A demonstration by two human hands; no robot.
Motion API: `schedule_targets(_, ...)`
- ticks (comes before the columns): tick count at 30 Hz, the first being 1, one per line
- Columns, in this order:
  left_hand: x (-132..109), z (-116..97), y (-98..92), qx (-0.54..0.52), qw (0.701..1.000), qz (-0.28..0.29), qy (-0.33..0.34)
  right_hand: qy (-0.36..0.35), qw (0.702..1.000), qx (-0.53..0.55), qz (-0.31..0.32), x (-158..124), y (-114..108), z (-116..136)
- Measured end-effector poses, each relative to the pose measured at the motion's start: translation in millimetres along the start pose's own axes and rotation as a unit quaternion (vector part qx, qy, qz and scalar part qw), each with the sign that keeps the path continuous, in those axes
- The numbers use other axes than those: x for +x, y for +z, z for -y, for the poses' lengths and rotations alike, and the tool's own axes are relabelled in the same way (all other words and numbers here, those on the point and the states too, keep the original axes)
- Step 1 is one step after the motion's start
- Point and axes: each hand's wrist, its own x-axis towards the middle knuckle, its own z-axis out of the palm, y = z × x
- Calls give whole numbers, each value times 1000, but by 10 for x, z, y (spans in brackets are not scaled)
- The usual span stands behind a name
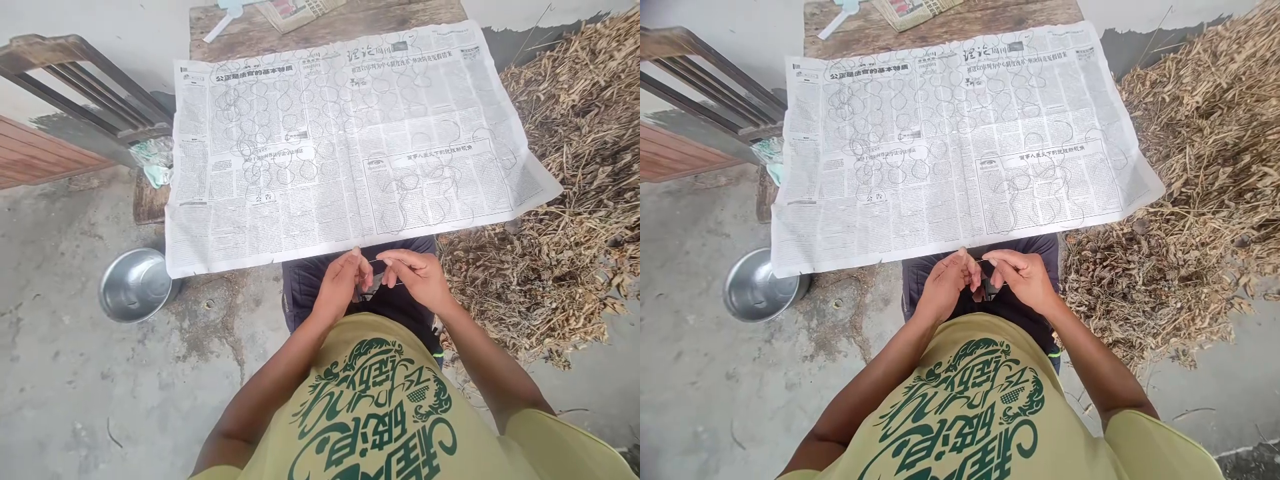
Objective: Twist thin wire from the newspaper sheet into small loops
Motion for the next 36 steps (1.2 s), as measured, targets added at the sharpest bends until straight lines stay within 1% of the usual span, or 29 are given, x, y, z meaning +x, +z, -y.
schedule_targets(5, -2, -117, -6, -86, 995, 16, -56, -27, 999, -24, 8, -16, -14, -64)
schedule_targets(10, -13, -101, -18, -144, 985, 4, -92, -42, 997, -60, 7, -30, -3, -89)
schedule_targets(15, -24, -38, 9, -174, 981, -16, -82, -72, 993, -92, 18, -38, 30, -122)
schedule_targets(19, -19, -33, 54, -190, 978, -36, -78, -105, 987, -117, 20, -46, 33, -157)
schedule_targets(22, -6, -47, 36, -194, 976, -23, -98, -108, 987, -119, 0, -56, 29, -162)
schedule_targets(24, -2, -51, 0, -196, 975, -10, -108, -116, 986, -121, -2, -57, 21, -165)
schedule_targets(28, -6, -39, -52, -193, 975, -15, -109, -180, 972, -146, 26, -23, -15, -193)
schedule_targets(30, -6, -36, -48, -194, 975, -23, -104, -217, 962, -161, 40, 4, -39, -205)
schedule_targets(32, 1, -39, -34, -199, 975, -26, -95, -237, 956, -169, 49, 27, -60, -208)
schedule_targets(34, 14, -46, -25, -205, 974, -28, -92, -232, 957, -166, 46, 38, -72, -203)
schedule_targets(36, 26, -50, -32, -206, 974, -30, -92, -201, 967, -154, 33, 31, -71, -194)
